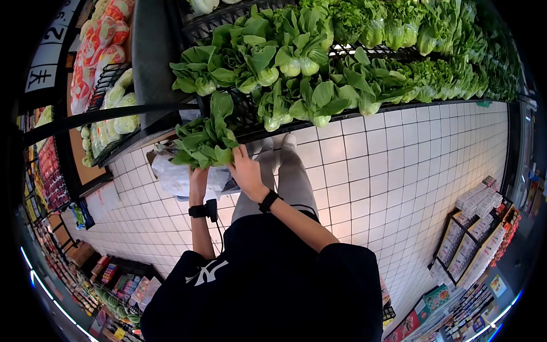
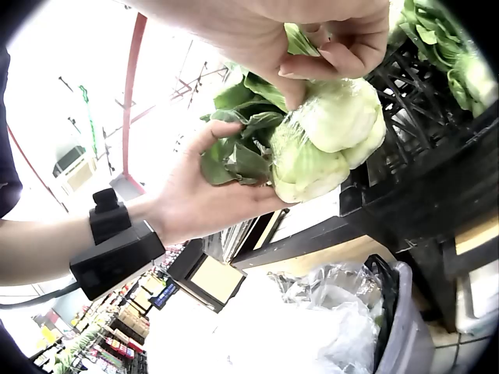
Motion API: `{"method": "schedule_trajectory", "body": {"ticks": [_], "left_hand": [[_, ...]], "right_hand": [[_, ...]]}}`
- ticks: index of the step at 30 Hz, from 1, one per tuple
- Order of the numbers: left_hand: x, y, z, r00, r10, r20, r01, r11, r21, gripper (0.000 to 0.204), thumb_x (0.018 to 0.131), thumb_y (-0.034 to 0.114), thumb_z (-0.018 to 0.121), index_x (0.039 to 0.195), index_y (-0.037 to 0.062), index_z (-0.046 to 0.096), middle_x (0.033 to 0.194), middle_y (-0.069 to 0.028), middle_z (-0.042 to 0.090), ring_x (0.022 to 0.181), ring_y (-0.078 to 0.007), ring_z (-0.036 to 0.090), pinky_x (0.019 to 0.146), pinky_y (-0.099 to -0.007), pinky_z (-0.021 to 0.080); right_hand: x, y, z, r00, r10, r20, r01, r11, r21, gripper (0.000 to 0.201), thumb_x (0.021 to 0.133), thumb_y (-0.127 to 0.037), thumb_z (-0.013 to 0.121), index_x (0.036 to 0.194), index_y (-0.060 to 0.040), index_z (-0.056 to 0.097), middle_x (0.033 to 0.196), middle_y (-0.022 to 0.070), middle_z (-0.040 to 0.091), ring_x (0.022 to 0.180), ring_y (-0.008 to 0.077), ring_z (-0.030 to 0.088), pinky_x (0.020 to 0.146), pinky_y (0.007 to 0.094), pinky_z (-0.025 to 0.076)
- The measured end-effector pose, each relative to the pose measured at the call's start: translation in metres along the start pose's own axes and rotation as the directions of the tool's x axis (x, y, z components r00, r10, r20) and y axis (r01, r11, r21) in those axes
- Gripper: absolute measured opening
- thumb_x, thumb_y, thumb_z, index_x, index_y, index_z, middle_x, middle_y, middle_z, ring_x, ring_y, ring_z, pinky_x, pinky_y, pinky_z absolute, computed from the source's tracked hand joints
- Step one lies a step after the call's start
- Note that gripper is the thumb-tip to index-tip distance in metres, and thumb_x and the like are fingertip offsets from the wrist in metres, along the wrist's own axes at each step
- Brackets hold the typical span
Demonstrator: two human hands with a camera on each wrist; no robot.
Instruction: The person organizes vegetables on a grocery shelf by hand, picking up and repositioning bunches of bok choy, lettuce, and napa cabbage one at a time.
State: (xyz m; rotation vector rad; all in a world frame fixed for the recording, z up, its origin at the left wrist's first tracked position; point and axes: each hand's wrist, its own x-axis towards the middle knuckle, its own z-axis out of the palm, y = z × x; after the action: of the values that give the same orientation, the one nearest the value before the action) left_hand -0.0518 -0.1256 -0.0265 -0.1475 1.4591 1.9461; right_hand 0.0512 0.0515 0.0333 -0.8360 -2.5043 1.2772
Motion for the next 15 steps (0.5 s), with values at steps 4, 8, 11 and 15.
{"method": "schedule_trajectory", "body": {"ticks": [4, 8, 11, 15], "left_hand": [[0.004, 0.008, 0.027, 0.999, -0.022, -0.047, 0.023, 1.000, 0.018, 0.063, 0.075, 0.006, 0.062, 0.130, 0.0032, 0.032, 0.123, -0.0101, 0.045, 0.113, -0.0206, 0.043, 0.096, -0.0308, 0.033], [0.029, 0.015, 0.064, 0.999, 0.041, 0.017, -0.044, 0.977, 0.206, 0.062, 0.076, 0.008, 0.064, 0.129, 0.0027, 0.033, 0.122, -0.0104, 0.046, 0.112, -0.0198, 0.044, 0.095, -0.0296, 0.032], [0.043, 0.018, 0.083, 0.989, 0.093, 0.118, -0.129, 0.927, 0.353, 0.065, 0.078, 0.010, 0.063, 0.133, 0.0028, 0.029, 0.123, -0.0108, 0.046, 0.113, -0.0192, 0.044, 0.096, -0.0303, 0.032], [0.047, 0.014, 0.082, 0.995, 0.074, 0.072, -0.097, 0.905, 0.414, 0.062, 0.078, 0.012, 0.065, 0.131, 0.0023, 0.032, 0.122, -0.0103, 0.046, 0.111, -0.0191, 0.045, 0.093, -0.0287, 0.034]], "right_hand": [[0.016, 0.013, -0.005, 0.997, 0.070, -0.017, -0.068, 0.991, 0.117, 0.037, 0.074, -0.010, 0.062, 0.105, 0.0005, 0.045, 0.105, 0.0148, 0.050, 0.071, 0.0380, 0.057, 0.057, 0.0431, 0.049], [0.039, 0.033, -0.011, 0.993, 0.079, -0.084, -0.065, 0.987, 0.147, 0.038, 0.076, -0.015, 0.064, 0.105, 0.0005, 0.045, 0.104, 0.0165, 0.052, 0.076, 0.0400, 0.057, 0.060, 0.0437, 0.048], [0.053, 0.050, -0.012, 0.987, 0.143, -0.074, -0.128, 0.977, 0.171, 0.040, 0.076, -0.019, 0.066, 0.104, 0.0017, 0.046, 0.101, 0.0194, 0.054, 0.081, 0.0415, 0.055, 0.064, 0.0438, 0.047], [0.055, 0.059, -0.015, 0.986, 0.163, -0.035, -0.153, 0.968, 0.197, 0.044, 0.075, -0.022, 0.068, 0.105, 0.0034, 0.047, 0.098, 0.0233, 0.055, 0.087, 0.0422, 0.054, 0.067, 0.0432, 0.046]]}}
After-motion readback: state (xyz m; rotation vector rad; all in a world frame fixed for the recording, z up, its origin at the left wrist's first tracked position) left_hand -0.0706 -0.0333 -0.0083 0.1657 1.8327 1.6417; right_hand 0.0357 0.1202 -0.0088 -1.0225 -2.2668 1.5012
